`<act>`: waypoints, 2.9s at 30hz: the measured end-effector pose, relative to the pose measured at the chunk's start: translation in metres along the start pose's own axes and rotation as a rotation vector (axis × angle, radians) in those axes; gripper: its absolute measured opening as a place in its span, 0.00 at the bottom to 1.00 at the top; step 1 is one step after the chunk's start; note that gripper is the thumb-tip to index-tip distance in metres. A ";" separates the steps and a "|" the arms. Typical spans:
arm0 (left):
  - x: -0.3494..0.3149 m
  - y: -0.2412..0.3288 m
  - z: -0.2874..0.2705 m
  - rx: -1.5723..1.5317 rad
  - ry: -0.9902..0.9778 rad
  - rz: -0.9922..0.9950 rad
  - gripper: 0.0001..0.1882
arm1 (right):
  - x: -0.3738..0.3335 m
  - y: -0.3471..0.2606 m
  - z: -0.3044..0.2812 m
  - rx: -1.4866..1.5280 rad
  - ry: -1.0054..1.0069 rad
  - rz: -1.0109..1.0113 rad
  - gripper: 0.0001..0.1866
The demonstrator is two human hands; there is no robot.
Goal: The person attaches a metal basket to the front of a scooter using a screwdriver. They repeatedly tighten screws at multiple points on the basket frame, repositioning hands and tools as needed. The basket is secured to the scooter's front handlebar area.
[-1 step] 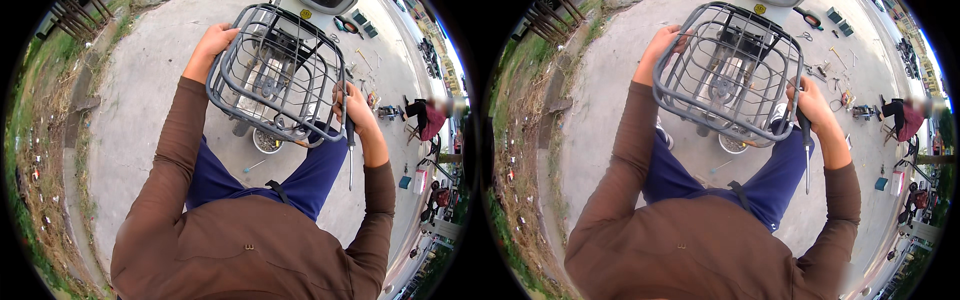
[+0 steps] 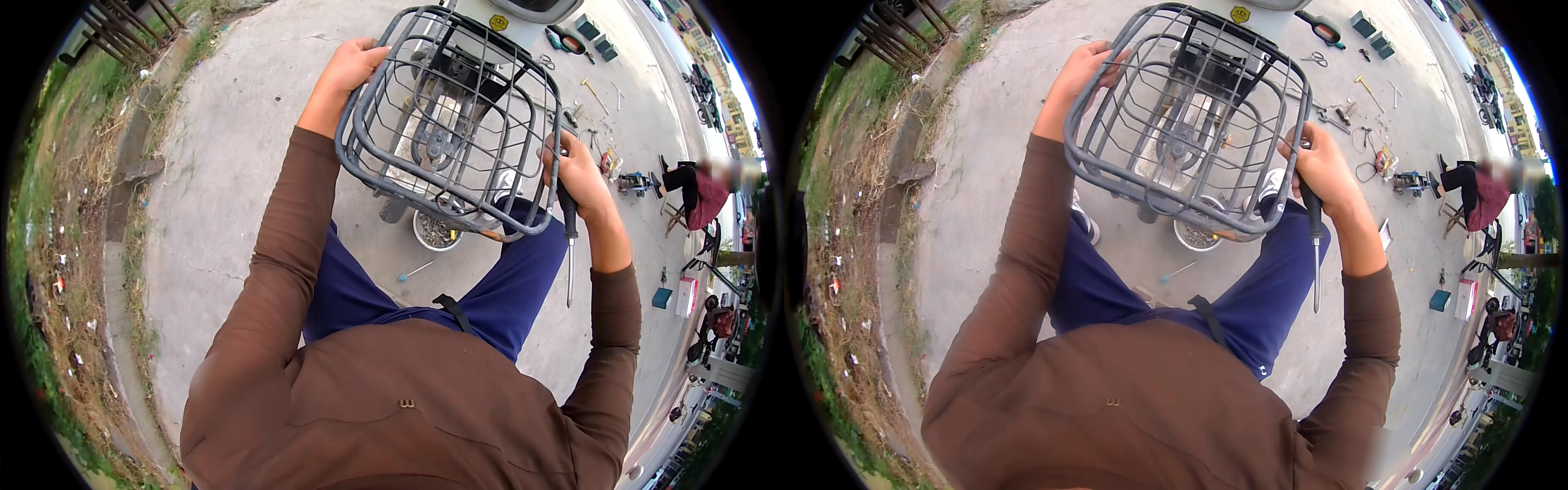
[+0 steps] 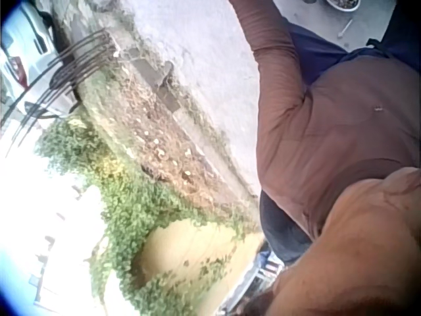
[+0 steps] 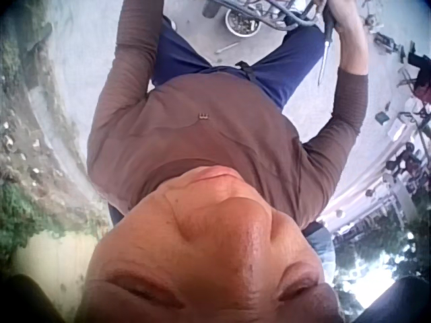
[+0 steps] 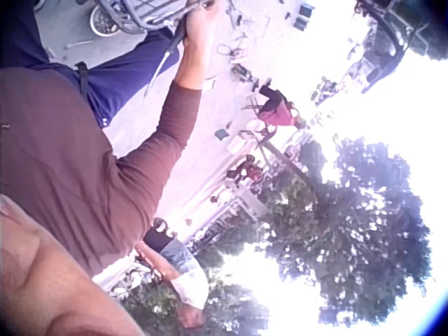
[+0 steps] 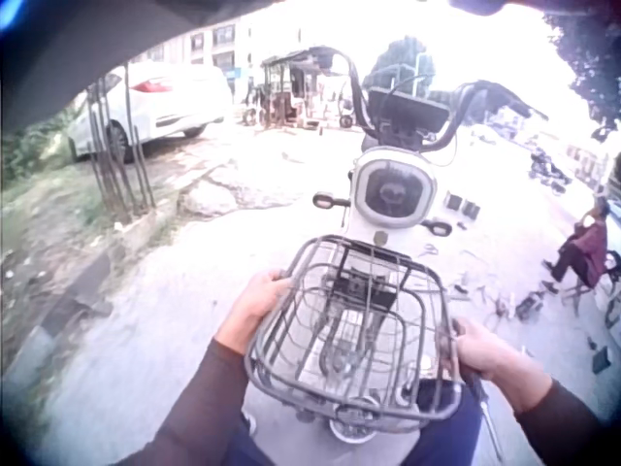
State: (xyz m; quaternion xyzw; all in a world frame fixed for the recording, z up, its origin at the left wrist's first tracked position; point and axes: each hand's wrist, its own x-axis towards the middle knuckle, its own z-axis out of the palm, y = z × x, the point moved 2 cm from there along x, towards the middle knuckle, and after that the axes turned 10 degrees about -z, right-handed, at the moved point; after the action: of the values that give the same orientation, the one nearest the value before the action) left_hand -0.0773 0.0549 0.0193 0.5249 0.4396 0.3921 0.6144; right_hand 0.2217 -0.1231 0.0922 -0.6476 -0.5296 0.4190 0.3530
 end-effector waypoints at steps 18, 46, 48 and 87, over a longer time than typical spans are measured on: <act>-0.016 0.006 0.004 -0.169 -0.014 -0.003 0.13 | 0.027 0.039 0.013 0.122 0.499 -0.350 0.30; -0.016 -0.008 -0.014 -0.072 0.204 -0.059 0.15 | 0.017 0.180 0.008 0.734 0.801 -0.180 0.18; -0.024 -0.015 -0.028 -0.321 0.192 0.089 0.16 | 0.008 0.239 0.019 0.934 0.835 -0.024 0.15; -0.375 -0.109 0.046 1.288 -0.159 -0.152 0.04 | -0.254 0.228 -0.007 -0.268 -0.024 -0.017 0.03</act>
State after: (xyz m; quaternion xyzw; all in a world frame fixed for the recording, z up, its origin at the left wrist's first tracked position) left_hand -0.1465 -0.3281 -0.0377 0.7827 0.5759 -0.0342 0.2337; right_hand 0.2948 -0.4156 -0.0681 -0.6793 -0.5904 0.3494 0.2606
